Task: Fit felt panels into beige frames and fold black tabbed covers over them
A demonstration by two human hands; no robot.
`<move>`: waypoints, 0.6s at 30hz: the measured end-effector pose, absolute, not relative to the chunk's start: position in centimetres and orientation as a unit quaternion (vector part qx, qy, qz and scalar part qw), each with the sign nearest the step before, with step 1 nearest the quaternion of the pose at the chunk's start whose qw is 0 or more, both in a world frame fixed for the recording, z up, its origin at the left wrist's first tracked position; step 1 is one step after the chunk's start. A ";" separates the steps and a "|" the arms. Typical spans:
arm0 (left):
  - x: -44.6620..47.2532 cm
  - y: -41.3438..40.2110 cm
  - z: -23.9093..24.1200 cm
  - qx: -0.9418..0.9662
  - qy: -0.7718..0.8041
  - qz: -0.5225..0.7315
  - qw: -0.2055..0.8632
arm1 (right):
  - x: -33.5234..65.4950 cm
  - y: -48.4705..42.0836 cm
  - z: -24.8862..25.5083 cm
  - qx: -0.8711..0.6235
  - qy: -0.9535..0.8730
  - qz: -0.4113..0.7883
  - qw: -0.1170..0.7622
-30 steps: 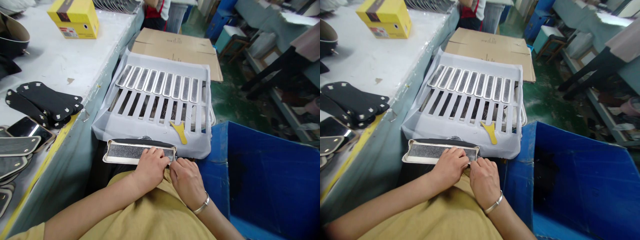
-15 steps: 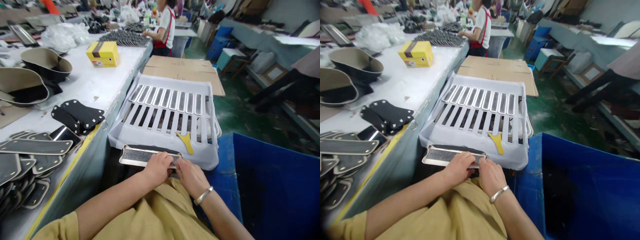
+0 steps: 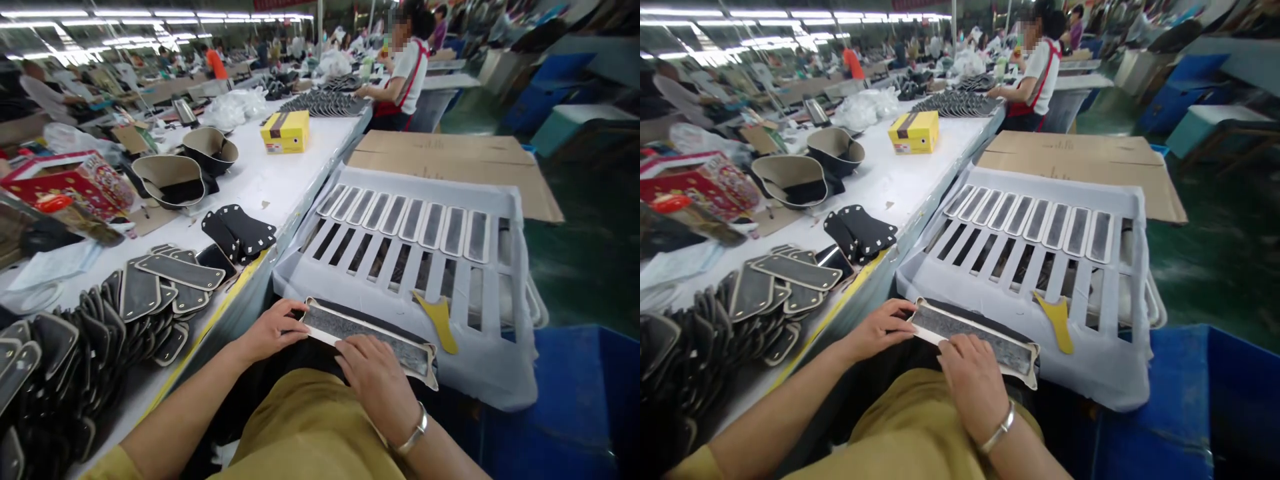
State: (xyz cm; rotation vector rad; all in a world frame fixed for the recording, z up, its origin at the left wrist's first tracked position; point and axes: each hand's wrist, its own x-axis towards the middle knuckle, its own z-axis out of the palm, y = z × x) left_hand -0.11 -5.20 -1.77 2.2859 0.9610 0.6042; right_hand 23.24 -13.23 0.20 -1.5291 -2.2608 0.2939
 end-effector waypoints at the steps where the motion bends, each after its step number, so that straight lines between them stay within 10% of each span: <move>1: 0.0 -5.0 -1.7 0.856 0.356 0.228 0.299 | 22.4 -12.5 0.0 -0.542 -0.809 0.115 0.197; 18: 0.0 -4.1 -2.4 0.879 0.320 0.246 0.255 | 20.4 -10.1 -0.9 -0.558 -0.794 0.168 0.171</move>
